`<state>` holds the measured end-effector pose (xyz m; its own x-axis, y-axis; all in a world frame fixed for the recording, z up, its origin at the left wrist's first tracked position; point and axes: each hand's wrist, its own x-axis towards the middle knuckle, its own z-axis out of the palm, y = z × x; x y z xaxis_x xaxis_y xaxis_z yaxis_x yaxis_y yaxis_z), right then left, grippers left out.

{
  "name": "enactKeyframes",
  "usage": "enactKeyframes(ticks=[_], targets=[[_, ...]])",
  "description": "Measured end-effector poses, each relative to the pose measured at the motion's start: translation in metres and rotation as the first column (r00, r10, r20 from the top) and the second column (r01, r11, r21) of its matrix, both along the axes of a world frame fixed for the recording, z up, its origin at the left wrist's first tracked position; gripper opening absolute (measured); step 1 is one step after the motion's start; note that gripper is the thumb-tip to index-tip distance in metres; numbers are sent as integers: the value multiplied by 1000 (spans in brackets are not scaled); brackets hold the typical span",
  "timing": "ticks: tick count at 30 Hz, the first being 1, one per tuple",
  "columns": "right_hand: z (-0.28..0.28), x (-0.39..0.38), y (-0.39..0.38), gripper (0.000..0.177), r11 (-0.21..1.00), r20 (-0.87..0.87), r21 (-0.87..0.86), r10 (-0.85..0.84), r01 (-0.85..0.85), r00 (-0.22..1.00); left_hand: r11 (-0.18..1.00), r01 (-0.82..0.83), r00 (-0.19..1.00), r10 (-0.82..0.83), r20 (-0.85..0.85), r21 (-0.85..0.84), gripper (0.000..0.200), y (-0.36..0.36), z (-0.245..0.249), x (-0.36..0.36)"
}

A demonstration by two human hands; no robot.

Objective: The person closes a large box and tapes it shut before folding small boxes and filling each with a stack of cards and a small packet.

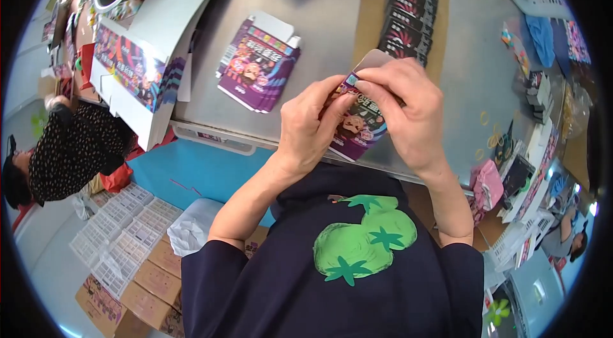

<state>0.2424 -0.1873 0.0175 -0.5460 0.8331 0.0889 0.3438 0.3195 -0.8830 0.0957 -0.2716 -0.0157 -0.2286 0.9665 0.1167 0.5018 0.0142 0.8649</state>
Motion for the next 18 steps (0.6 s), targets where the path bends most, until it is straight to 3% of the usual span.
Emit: enactKeyframes(ticks=[1, 3, 4, 5, 6, 7, 12, 15, 18], targets=[[-3, 8, -2, 21, 973, 33, 199, -124, 115, 992, 997, -65, 983, 71, 171, -40, 25, -1, -3, 6], [-9, 22, -6, 23, 769, 23, 575, -357, 279, 934, 972, -180, 850, 232, 472, -154, 18, -1, -9, 14], [-15, 29, -9, 23, 766, 27, 577, -363, 282, 931, 973, -173, 850, 226, 475, -154, 18, 0, -12, 17], [-21, 36, -17, 24, 918, -21, 163, -363, 362, 931, 971, -158, 837, 229, 496, -180, 16, 0, -13, 19], [-27, 42, -25, 26, 890, -67, -285, -388, 355, 919, 968, -140, 825, 230, 516, -208, 15, 0, -15, 21], [-32, 48, -30, 27, 694, -103, -673, -431, 256, 896, 965, -121, 813, 231, 535, -233, 15, 0, -16, 22], [-39, 66, -41, 25, 772, 32, -518, -413, 368, 910, 952, -40, 732, 235, 640, -304, 15, -5, -18, 37], [-33, 57, -49, 21, 747, -77, -525, -519, 408, 851, 977, -79, 678, 198, 707, -198, 21, -9, -22, 40], [-33, 63, -60, 20, 791, -67, -481, -462, 377, 884, 971, 11, 684, 169, 710, -241, 24, -18, -12, 36]])
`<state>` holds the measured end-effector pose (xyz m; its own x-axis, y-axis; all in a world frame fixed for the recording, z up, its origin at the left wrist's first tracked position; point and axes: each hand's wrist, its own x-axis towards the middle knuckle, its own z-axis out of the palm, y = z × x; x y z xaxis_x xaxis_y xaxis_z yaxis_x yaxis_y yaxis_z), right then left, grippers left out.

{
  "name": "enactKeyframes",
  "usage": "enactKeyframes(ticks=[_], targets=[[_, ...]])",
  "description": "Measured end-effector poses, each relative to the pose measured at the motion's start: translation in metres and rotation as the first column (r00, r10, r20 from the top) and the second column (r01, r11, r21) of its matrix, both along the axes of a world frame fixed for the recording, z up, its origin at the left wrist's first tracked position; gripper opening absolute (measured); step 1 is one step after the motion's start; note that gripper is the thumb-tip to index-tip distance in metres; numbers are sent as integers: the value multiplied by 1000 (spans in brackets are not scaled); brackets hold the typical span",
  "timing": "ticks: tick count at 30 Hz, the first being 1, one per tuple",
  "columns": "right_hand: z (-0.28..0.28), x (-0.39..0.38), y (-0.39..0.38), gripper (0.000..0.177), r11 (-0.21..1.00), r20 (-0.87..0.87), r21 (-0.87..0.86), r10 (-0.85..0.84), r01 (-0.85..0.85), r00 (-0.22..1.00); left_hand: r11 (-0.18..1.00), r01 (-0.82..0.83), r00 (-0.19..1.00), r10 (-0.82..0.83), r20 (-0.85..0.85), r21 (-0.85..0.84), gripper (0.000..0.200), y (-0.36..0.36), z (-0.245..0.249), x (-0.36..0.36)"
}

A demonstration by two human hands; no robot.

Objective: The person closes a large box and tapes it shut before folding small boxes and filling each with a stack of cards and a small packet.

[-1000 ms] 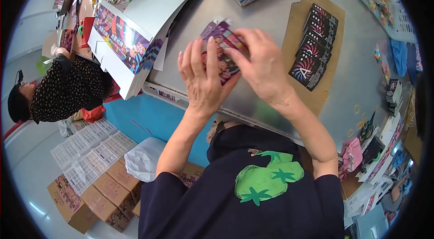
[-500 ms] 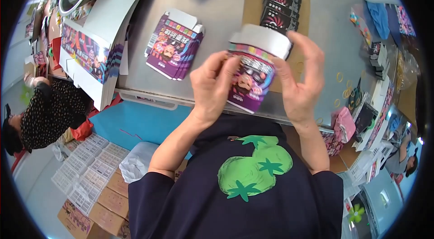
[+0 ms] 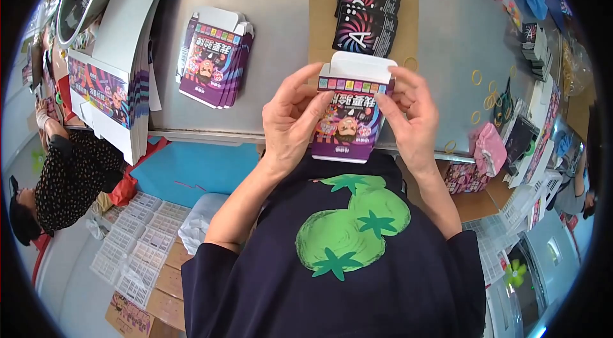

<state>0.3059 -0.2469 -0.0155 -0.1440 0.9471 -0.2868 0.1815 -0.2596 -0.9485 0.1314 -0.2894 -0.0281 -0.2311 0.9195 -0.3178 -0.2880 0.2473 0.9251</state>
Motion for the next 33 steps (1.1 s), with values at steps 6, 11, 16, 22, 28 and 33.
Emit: enactKeyframes(ticks=[6, 11, 16, 22, 28, 33], targets=[[-11, 27, -14, 20, 959, -25, -142, 246, -247, 969, 976, 208, 976, -203, 79, -59, 24, -18, -13, -19], [-6, 25, -13, 17, 927, 31, -64, 372, -370, 928, 890, 421, 899, -436, -51, -177, 19, -25, -19, -32], [-1, 19, 3, 16, 926, -127, -257, 250, -275, 960, 913, 384, 915, -396, -75, -135, 13, -10, 0, -23], [9, 24, 12, 16, 850, 121, 42, 517, -525, 848, 886, 437, 893, -448, -47, -155, 14, 0, 3, -27], [12, 26, 3, 16, 858, -127, -397, 299, -325, 946, 819, 515, 836, -545, -62, -254, 14, 10, 13, -23], [21, 23, -5, 19, 877, 258, -108, 479, -468, 839, 765, 639, 692, -528, -493, 77, 12, 10, 7, -24]])
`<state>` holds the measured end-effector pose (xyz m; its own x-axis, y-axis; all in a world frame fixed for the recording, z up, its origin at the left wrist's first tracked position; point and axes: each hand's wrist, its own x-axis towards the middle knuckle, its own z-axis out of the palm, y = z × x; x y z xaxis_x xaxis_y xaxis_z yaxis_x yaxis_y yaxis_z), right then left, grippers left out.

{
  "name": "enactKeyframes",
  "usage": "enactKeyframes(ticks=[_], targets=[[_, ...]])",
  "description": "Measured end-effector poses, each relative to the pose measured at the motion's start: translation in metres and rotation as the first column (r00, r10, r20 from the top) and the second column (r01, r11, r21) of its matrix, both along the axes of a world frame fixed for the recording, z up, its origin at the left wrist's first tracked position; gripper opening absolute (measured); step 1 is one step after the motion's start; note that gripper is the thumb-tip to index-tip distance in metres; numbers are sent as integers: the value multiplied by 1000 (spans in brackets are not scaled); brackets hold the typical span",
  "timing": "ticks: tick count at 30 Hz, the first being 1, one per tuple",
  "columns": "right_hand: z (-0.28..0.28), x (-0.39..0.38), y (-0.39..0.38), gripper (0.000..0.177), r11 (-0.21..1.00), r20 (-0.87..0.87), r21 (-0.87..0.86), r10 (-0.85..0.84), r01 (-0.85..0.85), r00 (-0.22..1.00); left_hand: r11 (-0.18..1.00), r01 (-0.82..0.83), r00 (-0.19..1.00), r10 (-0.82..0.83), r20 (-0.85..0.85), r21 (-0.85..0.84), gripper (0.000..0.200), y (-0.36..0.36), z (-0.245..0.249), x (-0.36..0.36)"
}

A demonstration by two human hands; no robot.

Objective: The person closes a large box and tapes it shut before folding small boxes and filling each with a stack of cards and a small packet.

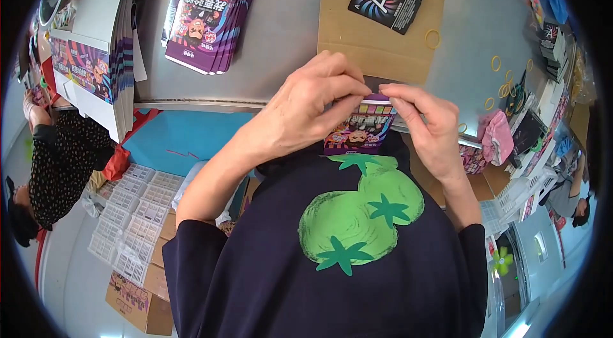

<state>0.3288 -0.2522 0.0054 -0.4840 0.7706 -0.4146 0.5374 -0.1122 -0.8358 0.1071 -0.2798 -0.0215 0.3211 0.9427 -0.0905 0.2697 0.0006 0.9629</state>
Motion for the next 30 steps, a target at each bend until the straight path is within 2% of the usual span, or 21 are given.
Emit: enactKeyframes(ticks=[1, 4, 5, 8, 9, 12, 13, 16, 17, 18, 19, 20, 21, 24, 25, 28, 30], targets=[[0, 1, -1, 19, 1000, 1, -2, -2, 2, 1000, 1000, 2, 1000, -2, 1, -2, 12, 0, 1, -1], [-3, 5, -7, 27, 980, -111, -170, -125, 106, 986, 980, 173, 976, -158, -148, 95, 16, -2, 9, -5], [-6, 5, -12, 27, 980, -110, -170, -124, 105, 986, 980, 172, 976, -157, -148, 95, 16, -3, 9, -7], [-20, 4, -35, 40, 837, -120, -513, -290, 191, 949, 961, 263, 940, -236, -247, 82, 35, -10, 5, -14], [-22, 2, -36, 40, 839, -121, -509, -291, 192, 949, 960, 265, 939, -236, -248, 86, 35, -11, 7, -14], [-27, -1, -32, 50, 846, -206, -489, -350, 214, 914, 888, 406, 787, -218, -578, 218, 67, -15, 18, -11], [-27, -4, -28, 50, 851, -208, -479, -350, 217, 913, 884, 407, 787, -213, -579, 228, 67, -12, 18, -11], [-26, -13, -7, 47, 890, -310, -439, -279, 124, 909, 757, 618, 588, -264, -765, 214, 87, -1, 16, -14], [-31, -14, 1, 47, 894, -314, -429, -281, 128, 907, 751, 622, 585, -258, -769, 221, 87, 3, 14, -15], [-38, -14, 11, 49, 988, -253, -116, -128, 101, 959, 808, 541, 648, -225, -728, 233, 87, 5, 11, -18], [-45, -13, 23, 50, 979, -139, 203, 1, 27, 990, 859, 454, 706, -184, -684, 237, 86, 8, 7, -21], [-50, -14, 30, 51, 869, 12, 488, 88, -83, 996, 902, 362, 758, -139, -638, 234, 85, 9, 3, -24], [-54, -15, 35, 51, 866, 11, 494, 82, -77, 997, 899, 368, 756, -139, -640, 239, 85, 9, 1, -27], [-63, -20, 41, 60, 650, 398, 692, 20, -314, 917, 955, 186, 798, -9, -602, 232, 94, 3, -5, -33], [-64, -19, 42, 60, 648, 401, 694, 17, -315, 916, 954, 186, 800, -8, -600, 236, 94, 1, -5, -33], [-65, -17, 40, 69, 656, 355, 692, 56, -302, 933, 974, -60, 874, 158, -460, 221, 101, -5, -4, -33], [-62, -19, 43, 70, 655, 354, 694, 50, -298, 934, 977, -69, 875, 158, -458, 204, 102, -5, -6, -33]])
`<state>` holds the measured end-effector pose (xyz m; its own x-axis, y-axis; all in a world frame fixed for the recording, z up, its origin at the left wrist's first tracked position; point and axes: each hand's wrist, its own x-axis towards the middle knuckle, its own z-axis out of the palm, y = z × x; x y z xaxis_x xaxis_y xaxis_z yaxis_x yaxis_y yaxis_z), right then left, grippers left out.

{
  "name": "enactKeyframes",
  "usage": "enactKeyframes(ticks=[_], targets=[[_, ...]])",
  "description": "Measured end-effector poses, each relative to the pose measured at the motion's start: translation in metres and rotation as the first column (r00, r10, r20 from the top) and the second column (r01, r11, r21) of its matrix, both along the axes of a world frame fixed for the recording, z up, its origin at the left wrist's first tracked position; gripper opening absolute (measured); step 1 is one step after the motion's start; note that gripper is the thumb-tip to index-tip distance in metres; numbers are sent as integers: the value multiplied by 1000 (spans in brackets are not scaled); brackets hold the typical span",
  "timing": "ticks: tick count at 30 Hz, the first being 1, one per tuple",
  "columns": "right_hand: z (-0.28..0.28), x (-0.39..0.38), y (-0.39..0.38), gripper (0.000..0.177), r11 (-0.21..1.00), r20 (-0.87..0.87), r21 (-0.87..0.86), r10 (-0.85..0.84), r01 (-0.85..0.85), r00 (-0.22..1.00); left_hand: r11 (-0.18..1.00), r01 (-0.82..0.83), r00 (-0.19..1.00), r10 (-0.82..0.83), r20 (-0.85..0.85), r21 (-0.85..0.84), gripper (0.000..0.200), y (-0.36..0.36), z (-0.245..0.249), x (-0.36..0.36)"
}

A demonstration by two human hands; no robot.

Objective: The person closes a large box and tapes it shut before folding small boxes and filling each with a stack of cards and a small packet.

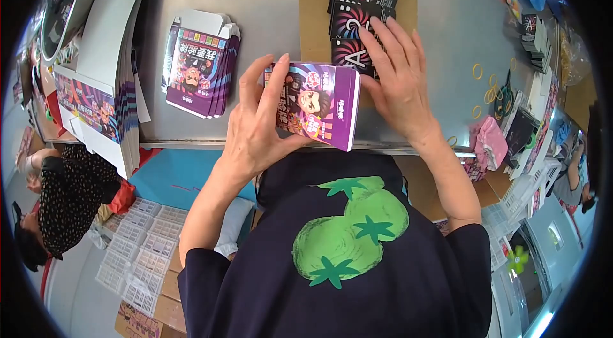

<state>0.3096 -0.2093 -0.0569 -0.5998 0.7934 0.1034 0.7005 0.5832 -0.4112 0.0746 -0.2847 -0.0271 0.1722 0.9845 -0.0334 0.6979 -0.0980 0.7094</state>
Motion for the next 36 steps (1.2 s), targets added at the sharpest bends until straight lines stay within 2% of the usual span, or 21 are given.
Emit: enactKeyframes(ticks=[6, 19, 23, 31, 36], targets=[[4, -1, 0, 73, 999, 25, -14, -36, 36, 999, 997, -71, 993, 73, 88, -29, 108, -3, -7, -3], [6, -2, 6, 76, 1000, 37, 25, -4, 3, 999, 996, -86, 993, 87, 85, -9, 107, -5, -10, -3], [9, -2, 8, 77, 999, 47, -22, -26, 27, 999, 996, -90, 992, 88, 95, 19, 107, -6, -12, -2], [16, -6, 13, 69, 999, 80, -54, -4, 9, 997, 995, -93, 991, 91, 98, 19, 108, -9, -17, -4], [17, -7, 12, 60, 998, 21, -58, -37, 39, 999, 994, -106, 989, 103, 106, 26, 108, -9, -19, -4]])
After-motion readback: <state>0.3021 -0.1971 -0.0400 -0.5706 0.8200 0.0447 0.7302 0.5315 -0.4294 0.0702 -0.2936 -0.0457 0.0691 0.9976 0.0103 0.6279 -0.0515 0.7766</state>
